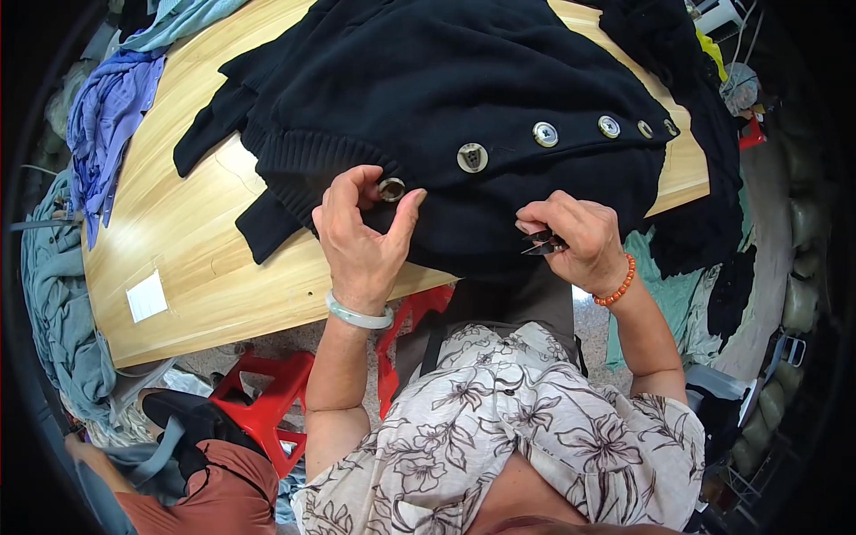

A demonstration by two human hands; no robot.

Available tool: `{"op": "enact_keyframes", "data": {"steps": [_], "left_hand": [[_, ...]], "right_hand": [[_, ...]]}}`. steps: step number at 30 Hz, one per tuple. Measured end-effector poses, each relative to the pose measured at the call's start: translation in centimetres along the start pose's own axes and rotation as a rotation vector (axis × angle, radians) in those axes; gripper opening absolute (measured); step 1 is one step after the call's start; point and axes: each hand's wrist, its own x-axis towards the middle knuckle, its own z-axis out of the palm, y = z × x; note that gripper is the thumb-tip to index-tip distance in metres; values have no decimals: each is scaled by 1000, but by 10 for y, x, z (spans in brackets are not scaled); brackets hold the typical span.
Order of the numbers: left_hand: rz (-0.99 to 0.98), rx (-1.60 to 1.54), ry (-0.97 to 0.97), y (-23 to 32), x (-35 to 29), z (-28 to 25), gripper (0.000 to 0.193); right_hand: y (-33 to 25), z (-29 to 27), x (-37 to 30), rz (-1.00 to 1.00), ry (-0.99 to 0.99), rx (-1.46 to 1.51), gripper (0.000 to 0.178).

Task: Trimming loose threads from buttons on a black knit garment using small scissors.

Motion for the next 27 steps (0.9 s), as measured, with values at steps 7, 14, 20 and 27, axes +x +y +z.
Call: {"op": "enact_keyframes", "data": {"steps": [7, 14, 20, 27], "left_hand": [[111, 370, 89, 5, 7, 11, 33], [146, 443, 120, 14, 11, 19, 24], [166, 531, 103, 15, 12, 26, 15], [97, -72, 71, 0, 2, 1, 13]], "right_hand": [[1, 1, 0, -9, 11, 6, 20], [2, 1, 1, -3, 3, -1, 19], [2, 1, 0, 5, 0, 1, 19], [-2, -6, 3, 11, -21, 14, 20]]}}
